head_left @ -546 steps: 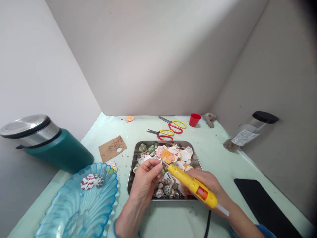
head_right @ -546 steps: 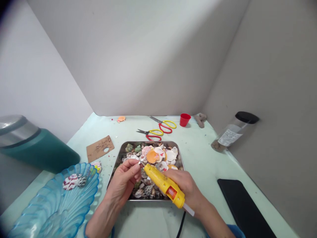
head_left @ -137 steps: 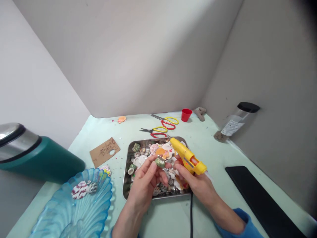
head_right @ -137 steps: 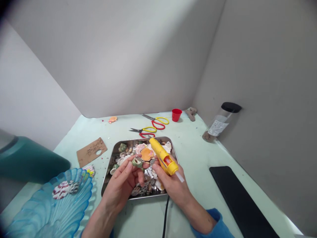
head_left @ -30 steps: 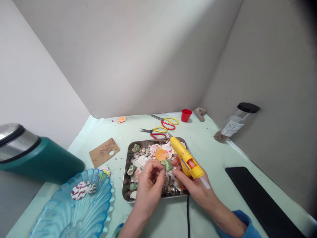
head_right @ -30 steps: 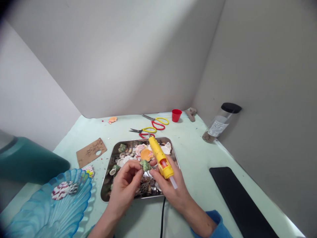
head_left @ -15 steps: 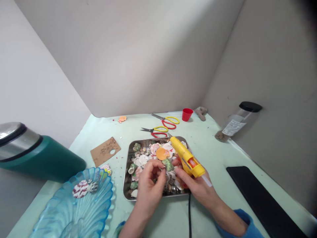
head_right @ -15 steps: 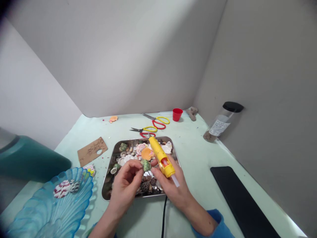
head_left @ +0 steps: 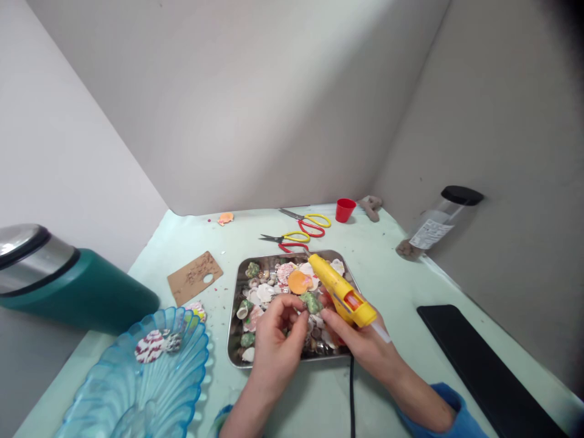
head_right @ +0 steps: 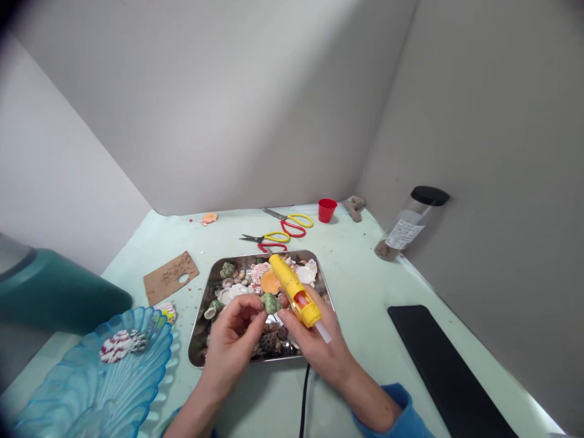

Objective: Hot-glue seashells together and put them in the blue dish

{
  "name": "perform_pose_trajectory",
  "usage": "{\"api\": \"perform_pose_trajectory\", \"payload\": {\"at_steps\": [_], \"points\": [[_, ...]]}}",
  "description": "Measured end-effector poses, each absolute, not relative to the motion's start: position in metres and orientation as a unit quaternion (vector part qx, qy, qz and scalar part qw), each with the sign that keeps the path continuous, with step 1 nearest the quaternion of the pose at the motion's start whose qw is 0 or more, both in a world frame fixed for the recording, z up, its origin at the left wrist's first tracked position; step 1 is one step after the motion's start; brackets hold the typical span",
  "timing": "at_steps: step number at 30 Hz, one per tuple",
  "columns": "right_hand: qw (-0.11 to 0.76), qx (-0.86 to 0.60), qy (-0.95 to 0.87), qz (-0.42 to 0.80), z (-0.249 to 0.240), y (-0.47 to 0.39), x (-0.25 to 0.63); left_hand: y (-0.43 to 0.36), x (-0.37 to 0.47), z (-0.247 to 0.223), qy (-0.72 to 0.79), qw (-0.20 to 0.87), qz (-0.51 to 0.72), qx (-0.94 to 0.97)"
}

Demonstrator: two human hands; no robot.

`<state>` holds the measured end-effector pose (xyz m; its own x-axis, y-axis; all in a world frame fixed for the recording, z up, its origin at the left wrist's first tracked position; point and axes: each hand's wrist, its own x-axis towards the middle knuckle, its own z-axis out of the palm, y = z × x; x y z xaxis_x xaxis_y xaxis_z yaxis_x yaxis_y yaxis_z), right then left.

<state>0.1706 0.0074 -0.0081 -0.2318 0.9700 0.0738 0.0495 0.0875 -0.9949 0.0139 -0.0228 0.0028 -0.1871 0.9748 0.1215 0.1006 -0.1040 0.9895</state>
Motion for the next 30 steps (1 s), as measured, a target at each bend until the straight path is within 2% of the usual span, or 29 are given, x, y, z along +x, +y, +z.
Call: {"api": "perform_pose_trajectory", "payload": {"at_steps": [12, 24, 30], "points": [[0.474, -0.411, -0.58, 0.519, -0.004, 0.007, 0.171, -0.018, 0.013, 0.014, 0.53, 0.512, 0.541, 0.405], [0.427, -0.371, -0.606, 0.559, -0.003, 0.009, 0.173, -0.017, 0.014, 0.011, 0.515, 0.513, 0.551, 0.41], [0.442, -0.4, -0.571, 0.564, -0.002, 0.01, 0.17, -0.02, 0.012, 0.01, 0.5, 0.504, 0.553, 0.436]]}}
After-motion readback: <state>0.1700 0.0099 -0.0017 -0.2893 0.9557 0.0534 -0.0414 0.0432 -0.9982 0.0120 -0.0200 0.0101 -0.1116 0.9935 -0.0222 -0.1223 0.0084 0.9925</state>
